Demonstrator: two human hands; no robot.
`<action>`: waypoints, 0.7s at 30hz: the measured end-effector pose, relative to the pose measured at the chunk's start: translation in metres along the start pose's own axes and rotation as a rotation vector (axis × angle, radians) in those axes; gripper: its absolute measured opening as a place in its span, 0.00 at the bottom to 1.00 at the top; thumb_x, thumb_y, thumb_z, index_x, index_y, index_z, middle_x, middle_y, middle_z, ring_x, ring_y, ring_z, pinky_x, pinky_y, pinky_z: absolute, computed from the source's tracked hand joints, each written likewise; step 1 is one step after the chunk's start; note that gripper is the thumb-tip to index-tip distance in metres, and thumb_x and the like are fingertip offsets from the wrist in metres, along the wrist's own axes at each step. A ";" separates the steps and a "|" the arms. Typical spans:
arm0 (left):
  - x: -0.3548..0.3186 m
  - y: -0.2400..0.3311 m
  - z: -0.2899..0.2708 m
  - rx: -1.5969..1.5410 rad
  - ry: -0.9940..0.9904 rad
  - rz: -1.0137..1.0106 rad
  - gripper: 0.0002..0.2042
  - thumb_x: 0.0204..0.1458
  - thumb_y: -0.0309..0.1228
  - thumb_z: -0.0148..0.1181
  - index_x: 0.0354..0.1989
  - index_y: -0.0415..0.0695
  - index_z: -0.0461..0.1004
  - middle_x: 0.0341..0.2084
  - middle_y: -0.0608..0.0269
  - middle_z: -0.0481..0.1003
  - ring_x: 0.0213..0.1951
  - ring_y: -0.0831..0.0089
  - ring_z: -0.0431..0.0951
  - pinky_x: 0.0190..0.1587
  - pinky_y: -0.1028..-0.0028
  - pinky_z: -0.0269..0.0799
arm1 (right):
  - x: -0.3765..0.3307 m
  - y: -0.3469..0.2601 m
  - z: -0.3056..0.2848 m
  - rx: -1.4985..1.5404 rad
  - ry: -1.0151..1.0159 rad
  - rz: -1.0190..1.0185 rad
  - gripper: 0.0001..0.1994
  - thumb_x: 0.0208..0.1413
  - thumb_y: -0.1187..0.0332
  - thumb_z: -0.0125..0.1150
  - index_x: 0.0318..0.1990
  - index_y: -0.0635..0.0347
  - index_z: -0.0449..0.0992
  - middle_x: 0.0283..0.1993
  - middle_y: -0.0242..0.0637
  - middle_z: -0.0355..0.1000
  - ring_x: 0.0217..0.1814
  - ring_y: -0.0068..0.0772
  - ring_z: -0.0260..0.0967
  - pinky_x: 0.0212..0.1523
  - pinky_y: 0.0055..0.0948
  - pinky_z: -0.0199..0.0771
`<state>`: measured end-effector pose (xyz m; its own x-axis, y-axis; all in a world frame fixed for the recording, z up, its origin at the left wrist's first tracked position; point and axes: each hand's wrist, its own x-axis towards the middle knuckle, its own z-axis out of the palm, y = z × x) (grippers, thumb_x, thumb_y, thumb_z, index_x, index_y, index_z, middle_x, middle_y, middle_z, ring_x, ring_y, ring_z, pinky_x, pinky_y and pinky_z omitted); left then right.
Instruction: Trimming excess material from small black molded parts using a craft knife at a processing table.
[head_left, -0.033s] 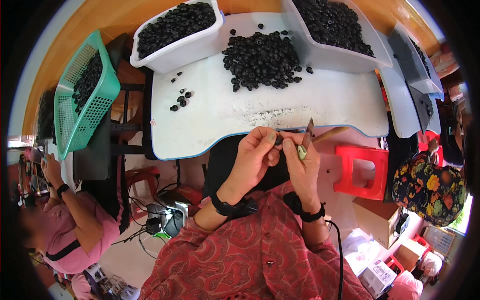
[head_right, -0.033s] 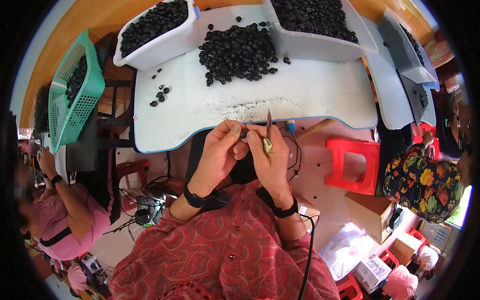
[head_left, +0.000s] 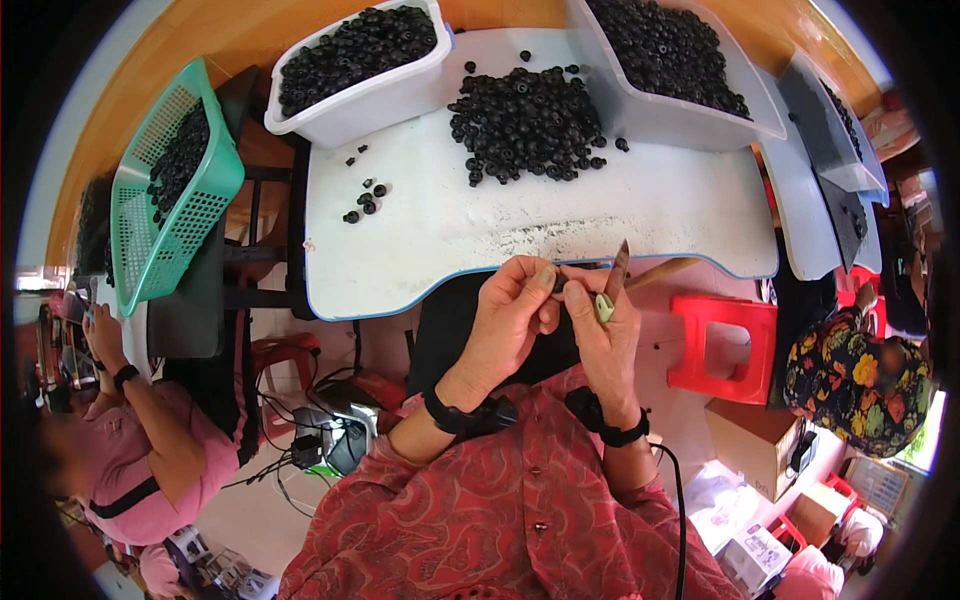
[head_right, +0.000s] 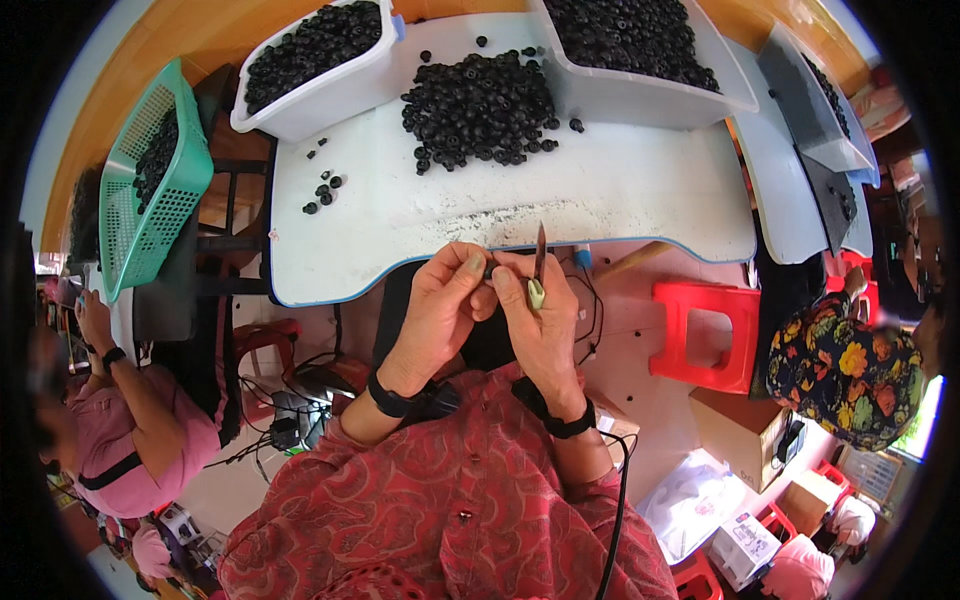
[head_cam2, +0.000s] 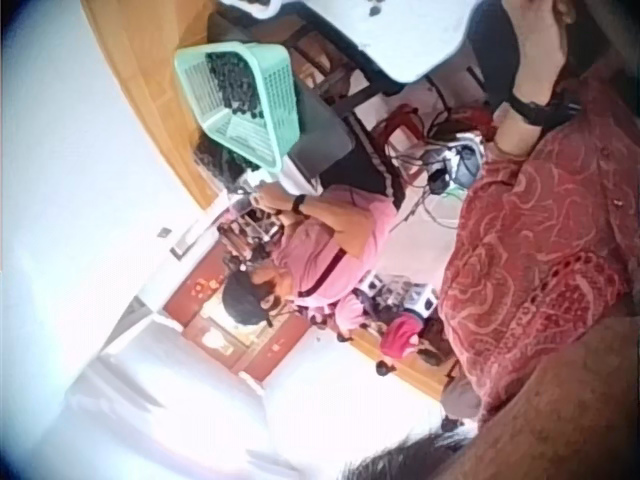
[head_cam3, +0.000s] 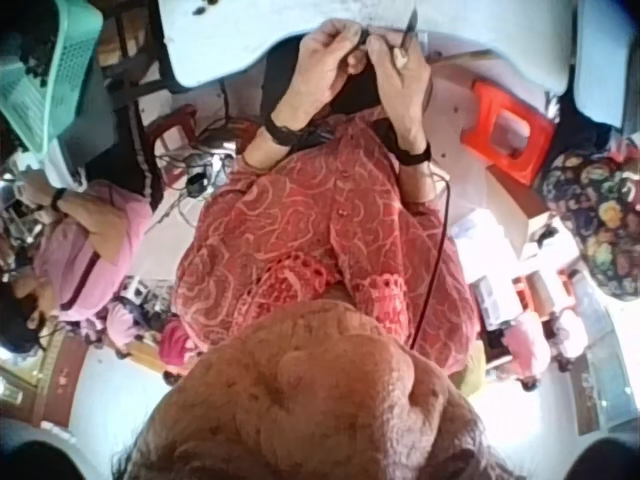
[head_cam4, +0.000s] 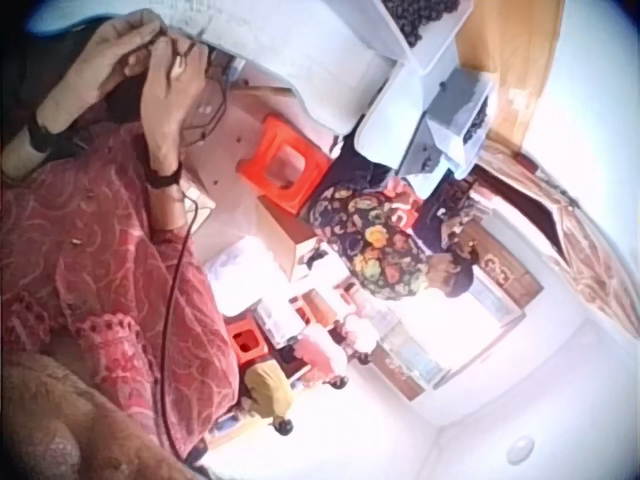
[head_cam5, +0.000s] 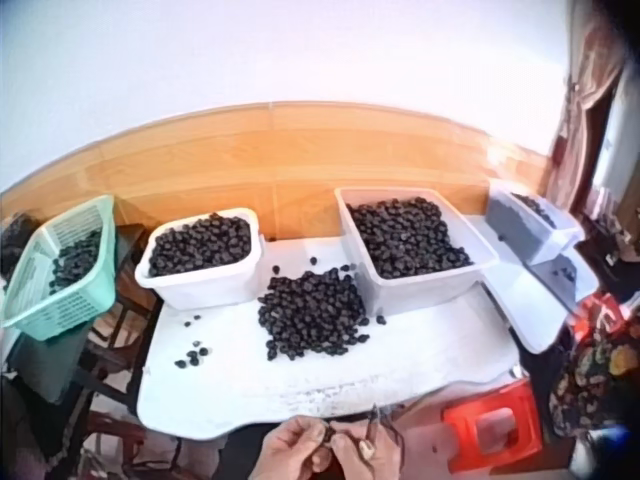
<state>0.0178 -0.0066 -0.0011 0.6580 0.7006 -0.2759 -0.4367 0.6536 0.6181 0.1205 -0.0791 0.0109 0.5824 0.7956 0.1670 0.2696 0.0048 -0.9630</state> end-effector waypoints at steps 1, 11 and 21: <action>0.000 -0.003 -0.002 0.068 0.004 0.041 0.06 0.62 0.31 0.54 0.39 0.41 0.70 0.21 0.70 0.69 0.22 0.82 0.66 0.24 0.81 0.61 | -0.002 -0.004 0.001 0.100 0.002 0.041 0.08 0.60 0.74 0.59 0.44 0.66 0.75 0.34 0.34 0.72 0.33 0.21 0.68 0.33 0.23 0.70; 0.001 -0.006 -0.009 0.102 0.081 0.105 0.05 0.61 0.28 0.56 0.37 0.40 0.70 0.23 0.68 0.71 0.22 0.82 0.69 0.24 0.81 0.66 | -0.004 -0.008 0.020 -0.010 0.093 0.086 0.08 0.58 0.73 0.61 0.32 0.63 0.68 0.29 0.35 0.73 0.24 0.19 0.67 0.27 0.21 0.69; 0.039 0.046 -0.028 -0.040 0.268 0.070 0.08 0.57 0.30 0.60 0.34 0.38 0.70 0.23 0.61 0.74 0.19 0.78 0.70 0.22 0.78 0.70 | -0.008 0.006 0.017 -0.177 0.050 0.131 0.09 0.57 0.69 0.63 0.29 0.63 0.72 0.24 0.32 0.65 0.27 0.22 0.60 0.30 0.26 0.63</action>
<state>0.0059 0.0588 -0.0045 0.4420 0.7915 -0.4220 -0.5029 0.6082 0.6141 0.1047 -0.0749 0.0006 0.6572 0.7515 0.0574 0.3172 -0.2067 -0.9256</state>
